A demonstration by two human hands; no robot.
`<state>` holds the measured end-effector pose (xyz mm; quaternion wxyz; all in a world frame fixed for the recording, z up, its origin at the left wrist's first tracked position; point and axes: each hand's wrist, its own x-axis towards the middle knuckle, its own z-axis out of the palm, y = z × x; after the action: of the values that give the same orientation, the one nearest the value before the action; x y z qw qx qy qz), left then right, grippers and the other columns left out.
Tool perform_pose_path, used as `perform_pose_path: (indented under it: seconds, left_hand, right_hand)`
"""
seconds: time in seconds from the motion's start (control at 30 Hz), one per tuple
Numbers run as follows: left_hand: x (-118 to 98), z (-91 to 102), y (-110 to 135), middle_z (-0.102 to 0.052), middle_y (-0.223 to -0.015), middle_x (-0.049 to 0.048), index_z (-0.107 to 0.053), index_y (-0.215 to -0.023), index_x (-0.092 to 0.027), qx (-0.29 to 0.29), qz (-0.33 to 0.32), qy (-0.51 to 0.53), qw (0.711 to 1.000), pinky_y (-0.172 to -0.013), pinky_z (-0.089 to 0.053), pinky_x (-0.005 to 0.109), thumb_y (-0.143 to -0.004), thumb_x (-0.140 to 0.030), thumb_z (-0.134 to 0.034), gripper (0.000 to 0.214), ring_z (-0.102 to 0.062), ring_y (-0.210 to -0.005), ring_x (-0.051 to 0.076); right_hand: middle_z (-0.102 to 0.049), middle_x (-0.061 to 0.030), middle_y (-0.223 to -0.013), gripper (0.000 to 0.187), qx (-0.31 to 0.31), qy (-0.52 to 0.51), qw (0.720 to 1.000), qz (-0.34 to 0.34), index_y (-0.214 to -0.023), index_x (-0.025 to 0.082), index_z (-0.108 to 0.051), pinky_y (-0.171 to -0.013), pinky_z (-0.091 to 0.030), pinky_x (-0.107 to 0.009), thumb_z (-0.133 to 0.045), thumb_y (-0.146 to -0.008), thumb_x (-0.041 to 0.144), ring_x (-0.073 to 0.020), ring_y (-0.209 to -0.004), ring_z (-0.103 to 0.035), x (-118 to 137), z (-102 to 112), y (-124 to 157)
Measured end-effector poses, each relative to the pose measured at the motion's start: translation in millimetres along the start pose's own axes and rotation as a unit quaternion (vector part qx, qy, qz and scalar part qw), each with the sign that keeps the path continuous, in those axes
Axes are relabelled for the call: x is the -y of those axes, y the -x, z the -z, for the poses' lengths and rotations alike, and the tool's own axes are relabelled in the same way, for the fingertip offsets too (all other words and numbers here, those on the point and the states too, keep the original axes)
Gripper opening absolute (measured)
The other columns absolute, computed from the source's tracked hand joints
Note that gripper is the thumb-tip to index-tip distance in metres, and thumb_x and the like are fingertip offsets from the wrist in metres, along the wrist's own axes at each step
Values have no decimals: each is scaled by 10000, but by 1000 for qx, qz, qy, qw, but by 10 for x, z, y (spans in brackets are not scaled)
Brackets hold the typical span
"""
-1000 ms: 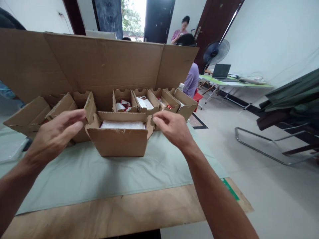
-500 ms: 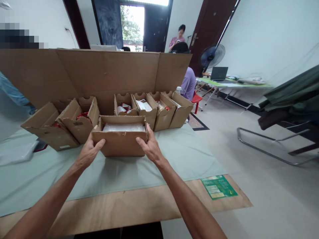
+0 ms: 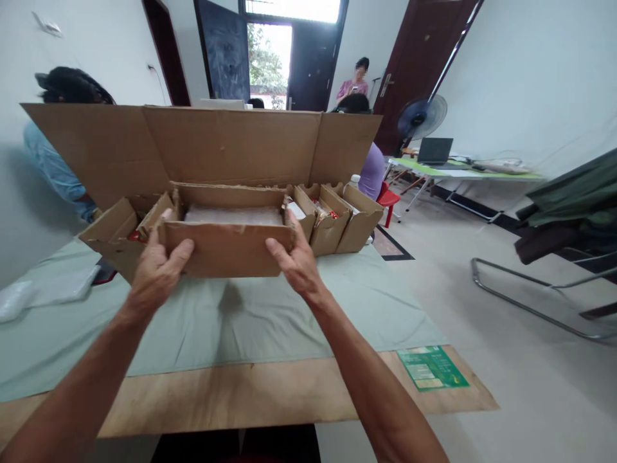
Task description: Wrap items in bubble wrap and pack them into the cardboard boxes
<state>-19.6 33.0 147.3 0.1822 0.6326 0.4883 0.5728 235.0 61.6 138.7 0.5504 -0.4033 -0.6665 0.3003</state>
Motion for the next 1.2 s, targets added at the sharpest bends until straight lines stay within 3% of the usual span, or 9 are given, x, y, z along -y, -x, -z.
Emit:
perform_pose_path:
  seconds: [0.1,0.2,0.27,0.37,0.5,0.67,0.9,1.03,1.2]
  left_hand:
    - [25,-169,354,-393,-1642,106,-285,-1601,-204,22,26,37,999,-1280,-241,459,-957,-415,-578,737,-357,-1524,268]
    - [79,-23,730,-455,-1602,98,-277,-1609,-235,10,100,20,995,-1258,-305,462,-976,-454,-562,728,-433,-1479,278]
    - [102,186,748,-488,-1575,99,-314,-1598,-232,-25,122,-24,992,-1250,-328,467,-960,-477,-586,736,-453,-1463,294]
    - [115,358,484,-485,-1573,120,-353,-1578,-198,-43,103,-55,992,-1265,-291,488,-946,-472,-594,729,-428,-1479,309]
    - [128,100,423,-416,-1617,151,-282,-1601,-176,-45,91,-19,995,-1266,-278,481,-946,-445,-591,772,-390,-1505,301]
    - [110,-295,1130,-269,-1691,143,-104,-1645,-235,-26,142,16,989,-1271,-238,520,-940,-425,-609,888,-293,-1554,316]
    - [181,-263,1649,-43,-1750,56,23,-1651,-310,-60,149,-47,986,-1295,-110,546,-922,-348,-633,981,-80,-1604,329]
    - [222,-346,1759,-8,-1751,52,-5,-1651,-356,-52,122,-60,989,-1286,-145,588,-910,-304,-645,980,-100,-1596,371]
    - [234,-453,1859,56,-1749,59,-9,-1645,-387,-54,112,-54,991,-1254,-146,678,-922,-265,-620,954,-87,-1592,405]
  right_hand:
    - [-448,-78,-1621,931,-41,14,999,-27,-1624,269,-281,-1231,-356,-480,-658,-865,652,-292,-1479,-436,-26,159,323]
    - [-432,-82,-1631,881,-12,18,998,-59,-1616,275,-311,-1212,-390,-484,-658,-885,622,-303,-1478,-438,-26,77,594]
    - [-430,-81,-1632,859,34,9,998,-61,-1606,272,-342,-1220,-378,-484,-658,-885,614,-307,-1482,-431,-5,-107,550]
    - [-430,-73,-1632,861,60,-24,998,-23,-1601,263,-357,-1248,-327,-474,-661,-873,609,-297,-1493,-411,2,-341,219]
    - [-466,-52,-1609,825,30,-38,999,-9,-1587,286,-375,-1259,-292,-473,-636,-881,624,-277,-1481,-428,-121,-278,-29]
    - [-593,-90,-1488,766,14,-16,999,-42,-1512,244,-471,-1190,-393,-466,-590,-888,671,-296,-1395,-524,-403,-100,195]
    - [-650,-102,-1396,707,96,-15,994,-58,-1405,208,-549,-1136,-437,-448,-617,-848,638,-295,-1296,-591,-678,-602,-174]
    - [-533,-174,-1525,765,101,50,991,-74,-1509,144,-426,-1212,-341,-478,-507,-914,619,-303,-1413,-495,-764,-839,-317]
    - [-265,-183,-1692,900,57,68,993,-73,-1613,121,-242,-1292,-180,-476,-422,-943,695,-287,-1571,-252,-777,-981,-116]
